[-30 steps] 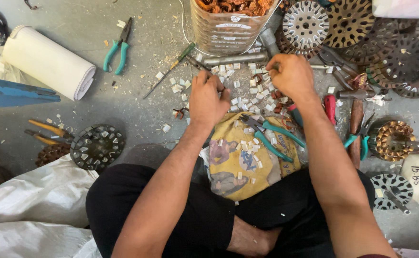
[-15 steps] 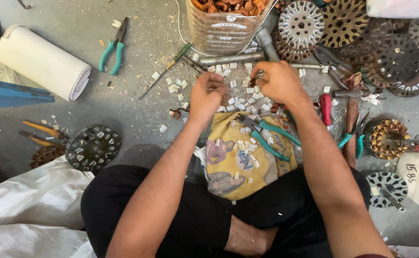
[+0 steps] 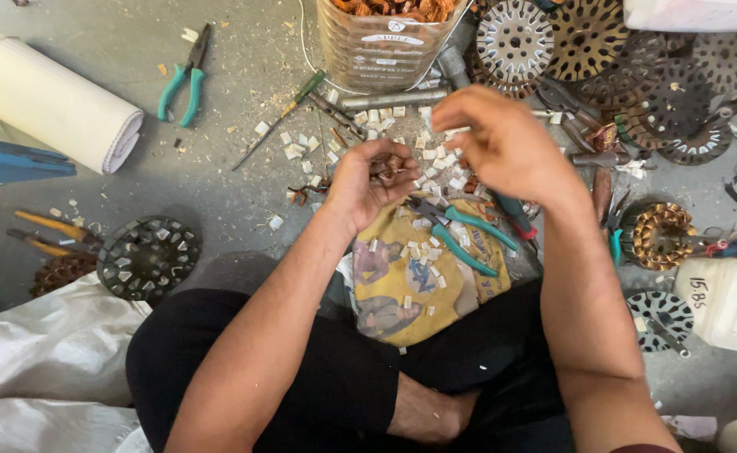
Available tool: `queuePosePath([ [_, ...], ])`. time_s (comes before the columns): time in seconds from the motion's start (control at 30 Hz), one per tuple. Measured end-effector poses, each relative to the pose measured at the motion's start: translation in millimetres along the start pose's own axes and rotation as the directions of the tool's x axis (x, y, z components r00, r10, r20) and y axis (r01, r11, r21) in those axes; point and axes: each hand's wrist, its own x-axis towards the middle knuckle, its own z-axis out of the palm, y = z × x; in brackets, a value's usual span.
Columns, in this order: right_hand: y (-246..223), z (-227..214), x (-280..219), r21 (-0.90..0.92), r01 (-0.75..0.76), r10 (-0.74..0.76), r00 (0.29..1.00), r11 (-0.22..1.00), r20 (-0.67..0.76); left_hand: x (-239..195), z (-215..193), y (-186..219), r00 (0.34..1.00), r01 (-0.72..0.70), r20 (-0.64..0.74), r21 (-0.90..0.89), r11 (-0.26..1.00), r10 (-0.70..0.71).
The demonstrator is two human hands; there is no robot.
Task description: The person repairs a fan motor by using pliers and a screwdriver to remove copper windings and scrap from a metal stator core before sorting the copper into a container.
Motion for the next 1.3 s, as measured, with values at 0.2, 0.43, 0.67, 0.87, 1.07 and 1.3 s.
queuePosePath([
  [0.2, 75.3, -2.3, -25.5, -0.309, -0.328, 0.293, 0.944, 0.893, -0.154, 11.9, -12.7, 2.7, 0.971, -0.070, -0.229, 0.011, 0.997, 0.071],
  [0.43, 69.2, 37.6, -30.4, -0.530, -0.539, 0.521, 0.830, 0.655, -0.200, -0.7, 2.3, 4.3, 0.975, -0.075, -0.188, 0.222, 0.972, 0.118],
  [0.67, 77.9, 31.0, -63.4, -0.470, -0.509, 0.443, 0.860, 0.721, -0.252, -7.1, 3.8, 6.2, 0.968, -0.116, -0.191, 0.239, 0.964, 0.164],
  [0.87, 115.4, 37.4, -99.0, -0.102, -0.432, 0.379, 0.864, 0.896, -0.333, -7.3, 6.2, 5.5, 0.963, -0.131, -0.192, 0.272, 0.953, 0.187],
  [1.07, 102.4, 42.4, -86.7, -0.266, -0.528, 0.370, 0.801, 0.806, -0.470, -3.9, 7.5, 0.9, 0.958, -0.125, -0.216, 0.270, 0.955, 0.186],
  [1.3, 116.3, 53.7, -42.9, -0.428, -0.607, 0.382, 0.776, 0.670, -0.501, -7.4, 6.2, -1.9, 0.964, -0.110, -0.196, 0.319, 0.941, 0.179],
])
